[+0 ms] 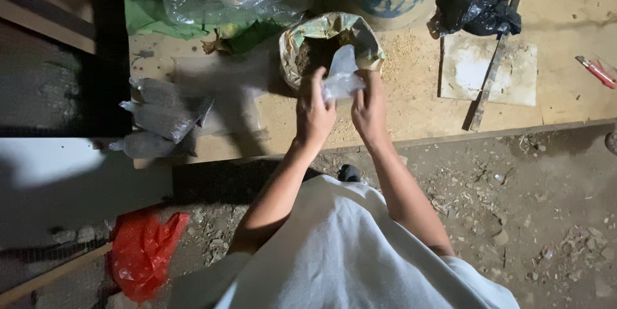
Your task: The person scoops a dark granular substance from a large sack into small clear plastic bags using a green scoop. They then seal the filled bags and place them on the table.
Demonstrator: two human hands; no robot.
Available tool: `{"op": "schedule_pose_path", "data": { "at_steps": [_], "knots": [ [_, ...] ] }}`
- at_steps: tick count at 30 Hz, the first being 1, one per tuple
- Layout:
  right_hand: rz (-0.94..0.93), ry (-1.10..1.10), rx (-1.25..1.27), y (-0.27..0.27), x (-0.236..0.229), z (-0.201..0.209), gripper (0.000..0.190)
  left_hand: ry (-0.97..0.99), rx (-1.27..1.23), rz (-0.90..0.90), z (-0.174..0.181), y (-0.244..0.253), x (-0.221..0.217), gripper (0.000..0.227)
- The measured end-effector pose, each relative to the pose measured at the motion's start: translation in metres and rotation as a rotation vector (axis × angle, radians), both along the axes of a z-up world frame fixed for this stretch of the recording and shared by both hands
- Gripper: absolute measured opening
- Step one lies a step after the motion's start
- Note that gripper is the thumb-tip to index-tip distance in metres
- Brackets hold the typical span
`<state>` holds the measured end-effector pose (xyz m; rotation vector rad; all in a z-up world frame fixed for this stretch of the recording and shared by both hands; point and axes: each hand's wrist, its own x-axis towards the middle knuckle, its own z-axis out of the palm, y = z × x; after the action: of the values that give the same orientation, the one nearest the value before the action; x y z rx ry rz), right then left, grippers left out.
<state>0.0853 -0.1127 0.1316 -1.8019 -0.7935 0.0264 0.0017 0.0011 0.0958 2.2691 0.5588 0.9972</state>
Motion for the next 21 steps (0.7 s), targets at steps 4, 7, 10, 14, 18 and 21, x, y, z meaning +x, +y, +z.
{"op": "schedule_pose_path", "data": {
  "at_steps": [4, 7, 10, 14, 18, 21],
  "knots": [
    [-0.111, -0.219, -0.039, 0.000, 0.005, 0.002, 0.048, -0.066, -0.008, 0.106, 0.019, 0.005, 0.002, 0.071],
    [-0.025, -0.349, 0.009, 0.005, 0.004, 0.015, 0.058, -0.047, -0.147, 0.040, 0.027, 0.006, 0.002, 0.041],
    [-0.034, -0.489, -0.015, 0.007, -0.002, 0.029, 0.064, -0.085, -0.068, 0.050, 0.035, 0.008, 0.007, 0.026],
    [-0.069, -0.624, 0.072, 0.004, -0.025, 0.020, 0.044, -0.151, -0.126, 0.011, 0.042, 0.010, 0.008, 0.019],
    [0.038, -0.298, -0.058, 0.003, -0.031, -0.019, 0.041, -0.168, -0.046, -0.061, 0.027, 0.011, 0.009, 0.024],
    [0.038, -0.041, -0.328, 0.002, -0.010, -0.038, 0.045, -0.159, -0.012, -0.039, 0.007, 0.012, 0.019, 0.029]
  ]
}}
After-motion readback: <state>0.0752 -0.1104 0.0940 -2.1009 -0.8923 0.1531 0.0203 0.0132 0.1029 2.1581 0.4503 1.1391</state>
